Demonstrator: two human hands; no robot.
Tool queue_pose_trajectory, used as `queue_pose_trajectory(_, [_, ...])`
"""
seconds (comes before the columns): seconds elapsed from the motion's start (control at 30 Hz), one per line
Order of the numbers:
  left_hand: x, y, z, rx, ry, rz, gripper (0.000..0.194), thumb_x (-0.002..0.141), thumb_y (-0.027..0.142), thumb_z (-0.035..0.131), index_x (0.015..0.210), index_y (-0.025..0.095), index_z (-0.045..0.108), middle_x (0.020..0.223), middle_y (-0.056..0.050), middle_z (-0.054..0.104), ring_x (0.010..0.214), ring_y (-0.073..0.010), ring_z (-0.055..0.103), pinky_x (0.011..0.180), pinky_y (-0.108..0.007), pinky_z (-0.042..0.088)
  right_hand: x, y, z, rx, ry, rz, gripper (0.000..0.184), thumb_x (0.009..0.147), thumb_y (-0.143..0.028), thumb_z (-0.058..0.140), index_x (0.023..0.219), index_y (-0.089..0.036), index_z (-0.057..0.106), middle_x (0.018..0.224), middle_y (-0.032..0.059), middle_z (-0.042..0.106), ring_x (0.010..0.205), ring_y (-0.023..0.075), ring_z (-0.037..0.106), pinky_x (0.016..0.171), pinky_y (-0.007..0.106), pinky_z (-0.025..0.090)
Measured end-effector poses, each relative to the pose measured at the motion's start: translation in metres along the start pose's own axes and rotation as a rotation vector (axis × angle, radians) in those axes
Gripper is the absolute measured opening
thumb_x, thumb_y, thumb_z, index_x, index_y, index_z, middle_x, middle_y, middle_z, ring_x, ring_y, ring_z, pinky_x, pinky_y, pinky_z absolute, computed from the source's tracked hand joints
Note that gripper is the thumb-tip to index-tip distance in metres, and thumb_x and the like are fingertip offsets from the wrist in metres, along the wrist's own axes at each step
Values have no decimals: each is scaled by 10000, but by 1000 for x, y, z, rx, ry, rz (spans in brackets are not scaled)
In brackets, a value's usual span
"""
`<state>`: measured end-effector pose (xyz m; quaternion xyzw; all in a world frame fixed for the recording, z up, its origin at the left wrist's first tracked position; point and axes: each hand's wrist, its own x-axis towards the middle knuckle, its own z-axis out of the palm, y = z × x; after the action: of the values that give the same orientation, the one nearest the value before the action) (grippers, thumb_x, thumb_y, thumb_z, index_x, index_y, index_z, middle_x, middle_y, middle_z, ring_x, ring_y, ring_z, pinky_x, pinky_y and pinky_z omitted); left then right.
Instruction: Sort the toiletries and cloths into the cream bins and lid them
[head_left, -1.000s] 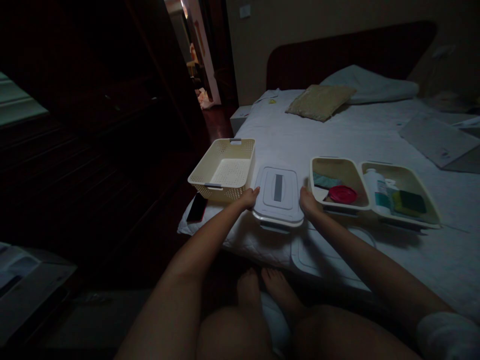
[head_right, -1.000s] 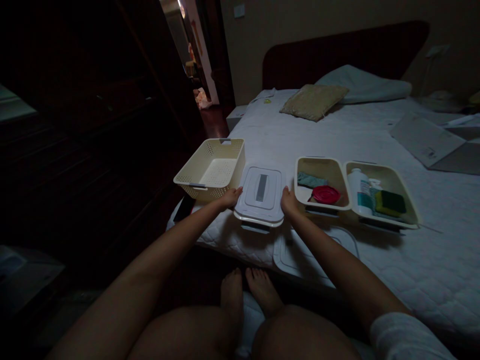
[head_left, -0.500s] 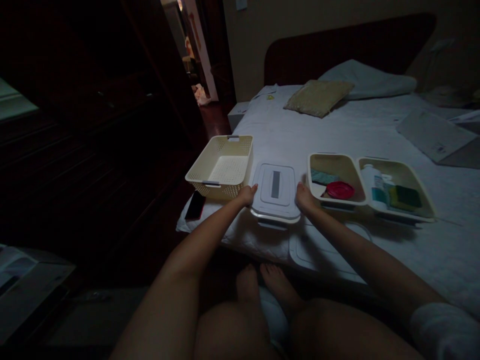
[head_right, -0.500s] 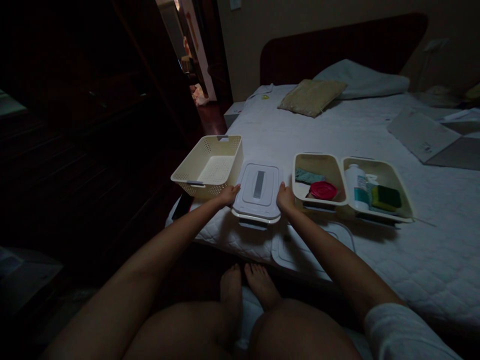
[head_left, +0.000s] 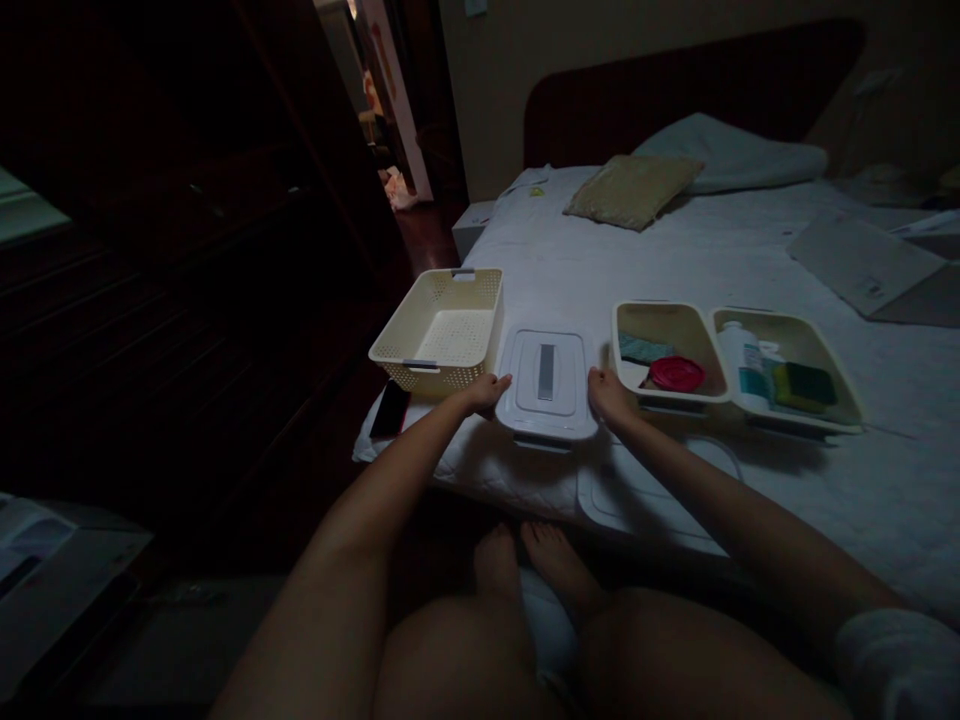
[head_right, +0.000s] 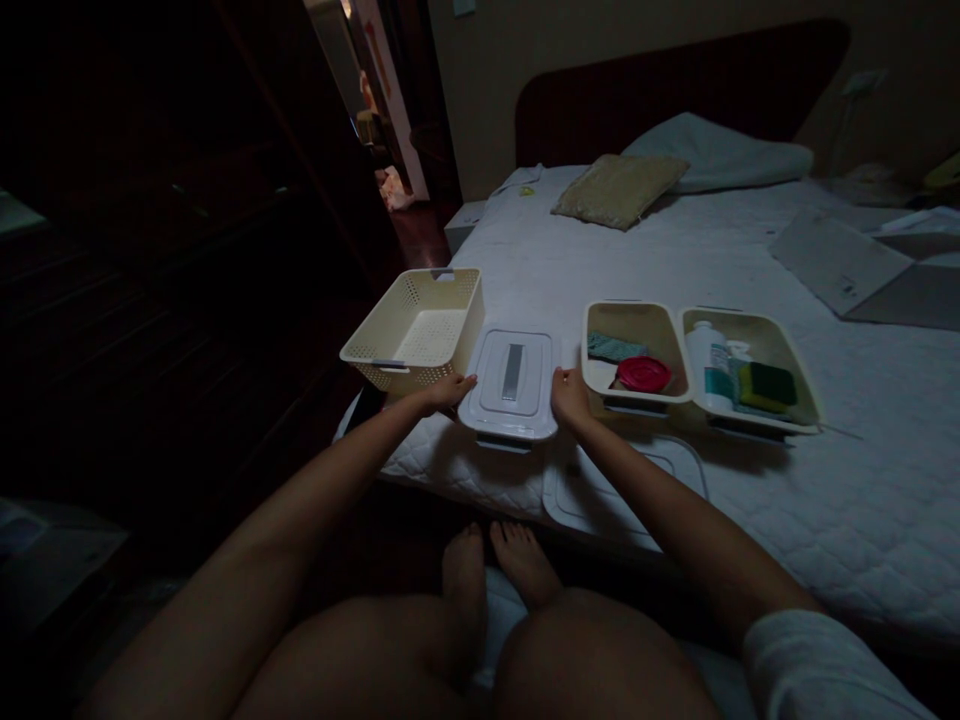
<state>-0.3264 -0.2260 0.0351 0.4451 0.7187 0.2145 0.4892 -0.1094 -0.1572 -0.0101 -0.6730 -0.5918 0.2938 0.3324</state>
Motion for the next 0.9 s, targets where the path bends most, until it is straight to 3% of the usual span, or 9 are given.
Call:
queue_pose_trajectory(0.13, [1,-3,2,4,10,18,457,892,465,366,923,66,586,647,-76,617,478,-135,566,533,-287,506,-1,2,4,-18,2,-96,281,848,-368,360,749,-191,555,750,95,616,772,224,587,734,325,439])
queue_pose_trajectory(0.37, [9,-4,7,175,80,17,521,884,526,319,889,78,584,611,-81,609,518,-183,619,551,-288,497,2,8,8,-52,9,-107,315,868,-384,333,786,-185,563,802,109,626,801,227,589,754,328,432])
queue_pose_trajectory(0.5, [-5,-2,6,466,253,128,498,904,485,285,902,90,589,813,-166,661,799,-245,661,710,-309,490,-5,9,4,-12,2,-153,360,878,-394,295,947,-157,558,916,133,632,882,236,589,805,347,436])
queue_pose_trajectory(0.6, [-20,1,7,701,404,234,486,923,441,229,986,103,572,952,-188,645,945,-256,620,810,-337,451,-17,12,-1,0,29,-308,408,875,-385,303,1097,-113,509,1051,166,594,1008,246,549,899,395,408])
queue_pose_trajectory(0.67, [-29,2,8,835,457,333,455,927,405,227,1019,108,558,988,-181,624,967,-250,596,835,-347,431,-28,13,-7,-51,48,-492,438,872,-396,331,1152,-97,485,1145,187,541,1097,260,494,948,435,377])
queue_pose_trajectory(0.73, [-35,3,7,972,460,523,408,925,363,253,1034,110,555,1064,-176,590,1037,-252,545,892,-364,392,-39,13,-16,-138,63,-686,446,879,-394,359,1186,-93,476,1220,201,488,1165,275,439,978,465,352])
queue_pose_trajectory(0.9, [-40,-7,3,1210,250,1046,407,907,360,316,1153,109,519,1281,-176,479,1224,-277,382,1033,-416,234,-56,11,-31,-306,-33,-1107,413,869,-370,444,1195,-123,502,1244,193,487,1177,283,432,963,464,373])
